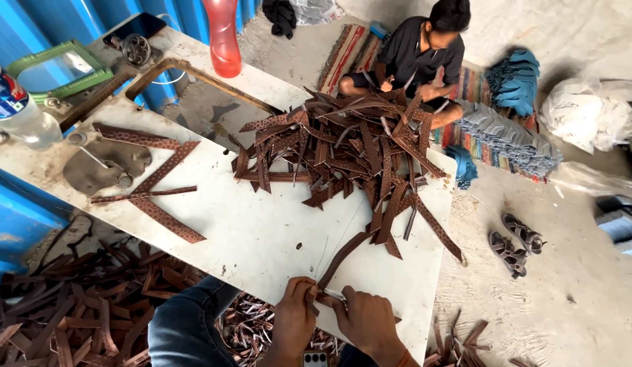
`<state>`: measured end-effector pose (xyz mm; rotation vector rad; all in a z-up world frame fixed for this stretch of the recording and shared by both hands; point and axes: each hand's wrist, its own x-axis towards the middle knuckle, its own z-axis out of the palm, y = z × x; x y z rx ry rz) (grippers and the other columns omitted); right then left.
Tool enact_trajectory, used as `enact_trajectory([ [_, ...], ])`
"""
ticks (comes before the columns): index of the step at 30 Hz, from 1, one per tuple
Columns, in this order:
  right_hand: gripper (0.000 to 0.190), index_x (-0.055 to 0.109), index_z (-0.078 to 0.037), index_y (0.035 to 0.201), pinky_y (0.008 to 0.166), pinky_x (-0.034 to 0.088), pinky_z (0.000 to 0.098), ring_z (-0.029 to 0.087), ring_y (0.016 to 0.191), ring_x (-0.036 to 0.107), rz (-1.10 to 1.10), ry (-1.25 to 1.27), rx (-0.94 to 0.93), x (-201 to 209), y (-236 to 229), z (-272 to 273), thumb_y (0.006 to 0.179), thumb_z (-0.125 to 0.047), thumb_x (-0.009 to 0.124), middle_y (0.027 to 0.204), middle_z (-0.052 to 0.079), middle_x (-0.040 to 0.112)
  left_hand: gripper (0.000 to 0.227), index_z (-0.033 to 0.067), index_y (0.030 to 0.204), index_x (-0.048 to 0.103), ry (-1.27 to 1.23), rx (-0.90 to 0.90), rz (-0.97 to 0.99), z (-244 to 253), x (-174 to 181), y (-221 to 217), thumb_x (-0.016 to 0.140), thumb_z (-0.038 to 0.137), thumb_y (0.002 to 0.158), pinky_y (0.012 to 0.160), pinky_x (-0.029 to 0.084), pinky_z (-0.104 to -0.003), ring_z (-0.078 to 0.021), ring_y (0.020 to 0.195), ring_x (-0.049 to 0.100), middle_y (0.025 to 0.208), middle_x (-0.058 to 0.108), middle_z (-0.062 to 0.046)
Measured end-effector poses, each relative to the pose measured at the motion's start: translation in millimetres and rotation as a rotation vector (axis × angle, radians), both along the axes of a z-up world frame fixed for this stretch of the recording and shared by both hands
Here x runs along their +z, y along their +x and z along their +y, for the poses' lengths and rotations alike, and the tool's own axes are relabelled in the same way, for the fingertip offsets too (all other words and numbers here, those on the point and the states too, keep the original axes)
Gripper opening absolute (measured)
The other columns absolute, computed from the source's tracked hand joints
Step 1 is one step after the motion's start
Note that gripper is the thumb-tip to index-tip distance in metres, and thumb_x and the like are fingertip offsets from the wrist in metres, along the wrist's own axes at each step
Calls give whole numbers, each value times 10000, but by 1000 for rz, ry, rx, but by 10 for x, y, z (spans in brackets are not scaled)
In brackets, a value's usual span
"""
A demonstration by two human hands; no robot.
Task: The person trims excess material and threads from patterned leather shoe straps using a small handheld blade.
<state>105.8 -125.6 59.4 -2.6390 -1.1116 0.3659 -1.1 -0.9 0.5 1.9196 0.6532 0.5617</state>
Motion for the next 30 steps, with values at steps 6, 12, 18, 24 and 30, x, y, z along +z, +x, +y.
enact_trajectory([
  [6, 394, 612, -61, 800, 542, 507, 501, 385, 542, 659, 14, -79, 68, 174, 10, 83, 959, -422, 618, 588, 161, 658, 158, 16, 1003, 637, 64, -24, 4, -47, -226, -15, 654, -46, 858, 613, 565, -472, -370, 794, 726, 1111, 667, -108],
  [12, 388, 637, -54, 791, 584, 505, 499, 388, 603, 660, 32, -166, 96, 223, 57, 161, 960, -403, 622, 616, 176, 662, 282, -74, 1063, 667, 393, -164, -136, -82, -352, -91, 698, -45, 784, 643, 643, -423, -350, 763, 737, 1258, 646, -184],
  [18, 363, 643, -75, 807, 586, 509, 504, 394, 589, 666, 67, -100, 100, 47, 61, 27, 970, -394, 588, 616, 169, 657, 132, -33, 1017, 666, 131, -22, -105, -148, -334, 4, 619, 83, 977, 623, 677, -335, -256, 798, 782, 1205, 674, -100],
  [24, 437, 641, -70, 781, 569, 492, 518, 407, 591, 644, 82, -24, -25, 36, 5, -7, 986, -452, 584, 574, 193, 630, 145, -5, 1005, 654, -128, 62, 44, -30, -102, -3, 557, 102, 1006, 629, 585, -431, -301, 791, 749, 1124, 615, -102],
  [30, 427, 609, -61, 794, 553, 501, 505, 395, 572, 653, 43, -68, 68, 229, 11, 25, 963, -453, 607, 603, 161, 653, 118, 7, 998, 634, -126, 79, 14, -66, -48, 9, 560, 98, 993, 607, 570, -445, -326, 806, 753, 1136, 633, -95],
])
